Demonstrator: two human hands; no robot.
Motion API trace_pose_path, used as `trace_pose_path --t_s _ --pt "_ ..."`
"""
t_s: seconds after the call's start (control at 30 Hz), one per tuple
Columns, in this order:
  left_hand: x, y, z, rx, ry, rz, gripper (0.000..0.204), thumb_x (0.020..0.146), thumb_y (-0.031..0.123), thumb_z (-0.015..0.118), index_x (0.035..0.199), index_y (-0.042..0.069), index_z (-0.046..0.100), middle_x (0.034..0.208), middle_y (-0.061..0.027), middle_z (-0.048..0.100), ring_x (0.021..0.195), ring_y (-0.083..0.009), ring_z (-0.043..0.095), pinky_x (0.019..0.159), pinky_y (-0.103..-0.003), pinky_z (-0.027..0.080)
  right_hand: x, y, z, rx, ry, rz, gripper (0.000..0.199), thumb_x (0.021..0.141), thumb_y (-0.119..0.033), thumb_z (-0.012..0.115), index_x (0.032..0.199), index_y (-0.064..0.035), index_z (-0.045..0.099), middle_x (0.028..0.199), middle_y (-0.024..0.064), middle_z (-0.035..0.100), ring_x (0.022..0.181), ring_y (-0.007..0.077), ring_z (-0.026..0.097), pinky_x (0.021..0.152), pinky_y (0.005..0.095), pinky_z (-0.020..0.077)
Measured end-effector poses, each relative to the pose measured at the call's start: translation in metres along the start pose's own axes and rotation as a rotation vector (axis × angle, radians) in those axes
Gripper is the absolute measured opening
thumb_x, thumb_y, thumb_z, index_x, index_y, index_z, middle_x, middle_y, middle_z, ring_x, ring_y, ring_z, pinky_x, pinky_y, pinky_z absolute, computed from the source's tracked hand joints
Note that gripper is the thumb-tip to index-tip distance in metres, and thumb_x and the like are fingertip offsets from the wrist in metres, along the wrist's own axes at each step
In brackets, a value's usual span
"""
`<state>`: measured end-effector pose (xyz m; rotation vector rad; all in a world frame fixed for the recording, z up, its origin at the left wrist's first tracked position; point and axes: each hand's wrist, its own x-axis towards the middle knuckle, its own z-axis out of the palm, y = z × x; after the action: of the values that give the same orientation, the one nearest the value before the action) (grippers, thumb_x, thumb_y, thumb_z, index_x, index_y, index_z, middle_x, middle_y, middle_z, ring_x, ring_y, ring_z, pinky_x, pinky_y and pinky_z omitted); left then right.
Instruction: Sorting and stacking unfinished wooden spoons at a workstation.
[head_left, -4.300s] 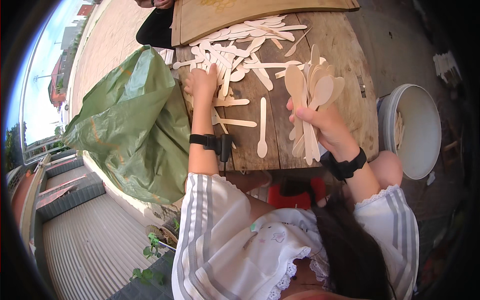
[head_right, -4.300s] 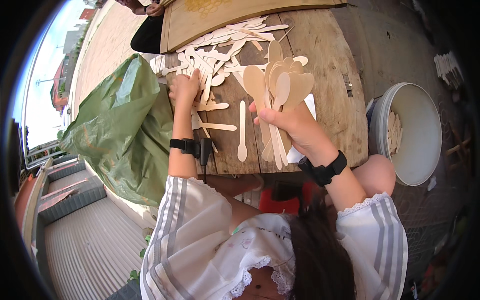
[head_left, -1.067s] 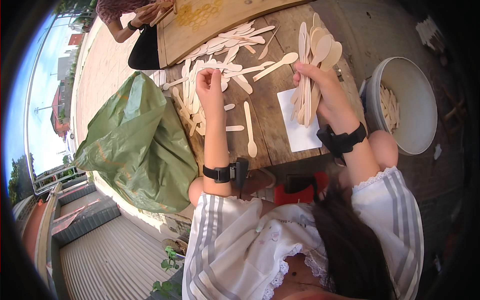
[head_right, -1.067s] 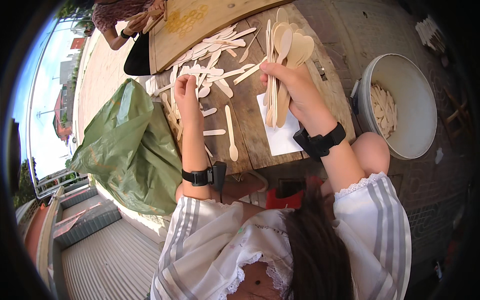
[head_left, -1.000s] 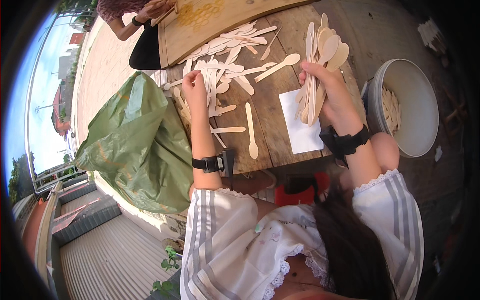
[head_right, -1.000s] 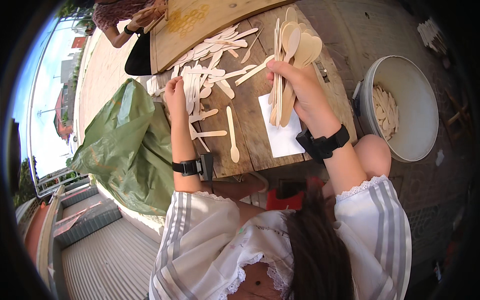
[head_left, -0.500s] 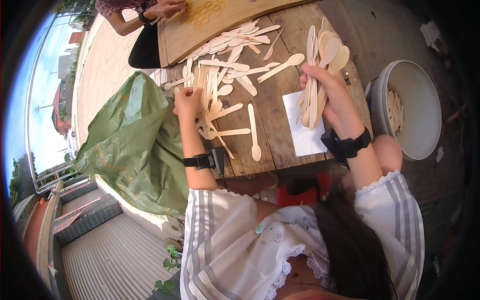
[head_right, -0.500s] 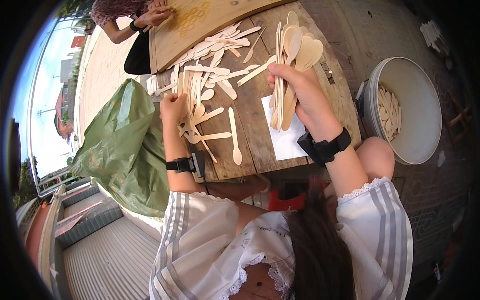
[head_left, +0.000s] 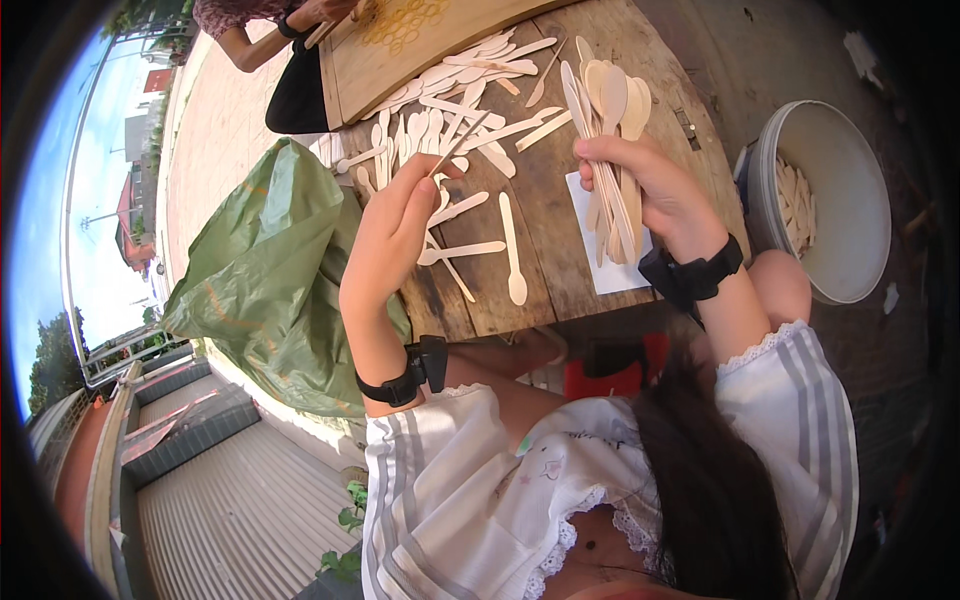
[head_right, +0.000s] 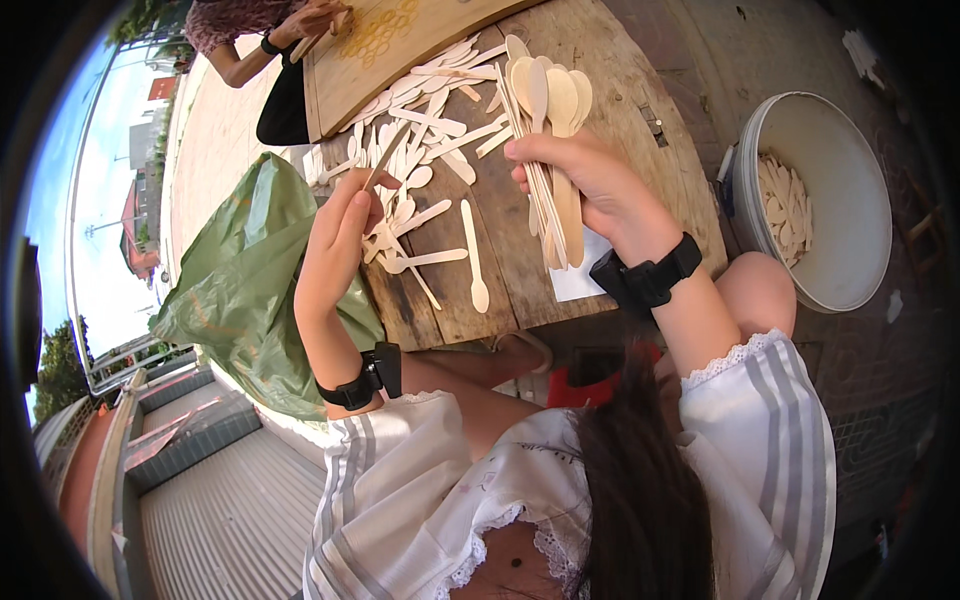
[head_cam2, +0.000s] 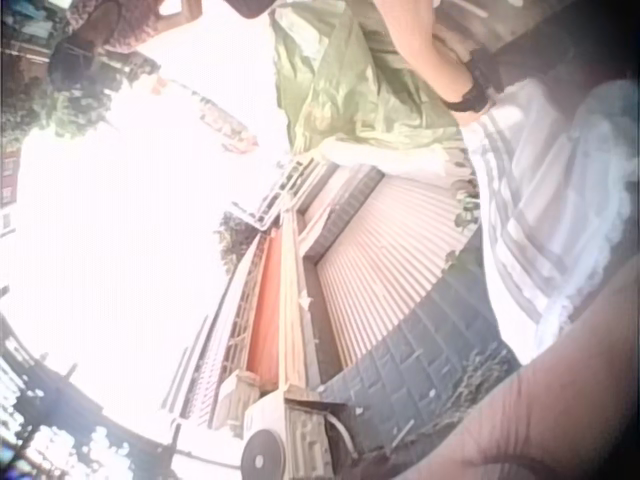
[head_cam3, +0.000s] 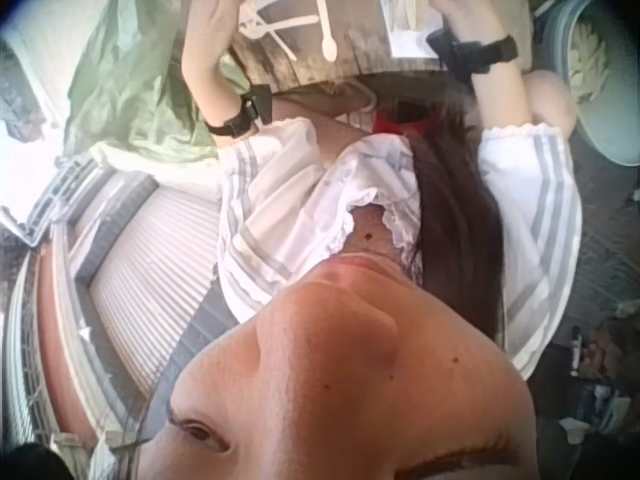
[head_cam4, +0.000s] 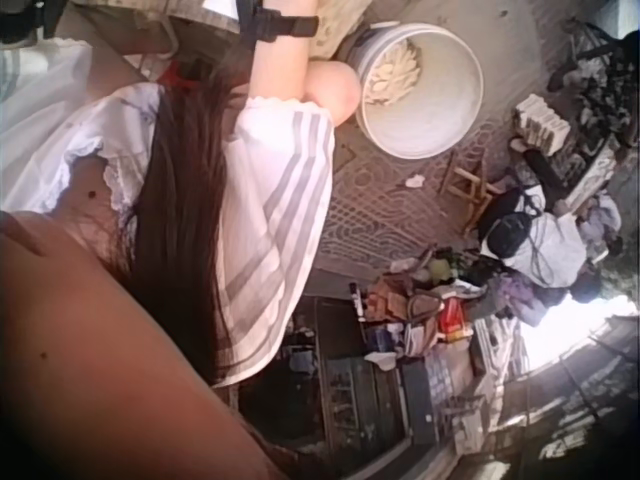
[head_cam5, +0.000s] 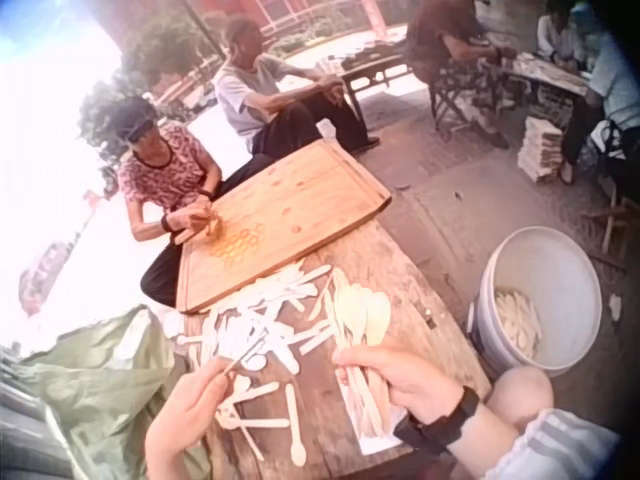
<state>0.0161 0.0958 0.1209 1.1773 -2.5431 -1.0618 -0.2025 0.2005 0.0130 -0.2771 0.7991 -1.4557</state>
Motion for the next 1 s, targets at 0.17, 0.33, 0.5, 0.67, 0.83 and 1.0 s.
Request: trace_pose_path --t_s 0.17,0.33,0.5,0.67,0.83,1.0 --pt "-0.008 0.034 0.014 0.362 -0.186 0.396 0.022 0.085 0.018 0.058 0.103 0.008 0.065 0.066 -0.0057 0.046 0.068 -0.0201 0.05 0.065 -0.034 0.035 0.002 0.0 -0.004 0.14 -0.085 0.173 0.024 0.077 -0.018 0.072 0.09 -0.0023 0.058 0.071 0.0013 0.058 0.061 0.0086 0.057 0.053 0.022 0.0466" --pt "-0.013 0.037 0.022 0.676 -0.094 0.495 0.022 0.075 0.018 0.065 0.097 0.016 0.068 0.07 -0.0008 0.049 0.071 -0.0185 0.051 0.069 -0.033 0.035 -0.008 0.0 0.011 -0.327 -0.342 0.026 0.043 0.074 -0.019 0.076 0.107 -0.0013 0.055 0.088 0.0044 0.058 0.076 0.0105 0.055 0.066 0.0235 0.0457" --pt "-0.008 0.037 0.025 0.676 -0.039 0.548 0.019 0.066 0.016 0.072 0.083 0.012 0.064 0.071 -0.0003 0.052 0.073 -0.0186 0.052 0.073 -0.033 0.036 -0.004 0.015 0.023 -0.5 -0.471 0.018 0.068 0.068 -0.005 0.075 0.129 -0.0029 0.043 0.109 0.0025 0.057 0.095 0.0092 0.054 0.082 0.0268 0.0479" --pt "-0.001 0.022 0.024 0.399 -0.058 0.534 0.028 0.061 0.015 0.078 0.076 0.005 0.056 0.071 -0.0043 0.051 0.071 -0.0232 0.053 0.067 -0.035 0.042 -0.004 0.022 0.027 -0.48 -0.48 0.05 0.052 0.07 -0.007 0.075 0.117 -0.0043 0.052 0.1 0.0013 0.057 0.092 0.0109 0.051 0.08 0.0271 0.0442" --pt "0.006 -0.012 0.03 0.128 0.148 0.387 0.049 0.056 0.017 0.084 0.087 0.005 0.048 0.081 -0.006 0.054 0.073 -0.0202 0.055 0.067 -0.03 0.046 -0.007 0.038 0.026 -0.38 -0.435 0.113 0.054 0.071 -0.002 0.071 0.12 -0.0037 0.048 0.101 0.0034 0.056 0.091 0.0108 0.053 0.081 0.0276 0.0457" --pt "0.021 -0.057 0.047 -0.302 0.443 0.303 0.038 0.069 0.01 0.078 0.096 0.002 0.051 0.091 -0.0053 0.056 0.087 -0.0168 0.055 0.084 -0.031 0.044 -0.006 0.045 0.025 -0.245 -0.314 0.177 0.052 0.071 -0.003 0.066 0.12 0.0 0.049 0.1 0.0071 0.059 0.081 0.012 0.058 0.075 0.0254 0.0482"
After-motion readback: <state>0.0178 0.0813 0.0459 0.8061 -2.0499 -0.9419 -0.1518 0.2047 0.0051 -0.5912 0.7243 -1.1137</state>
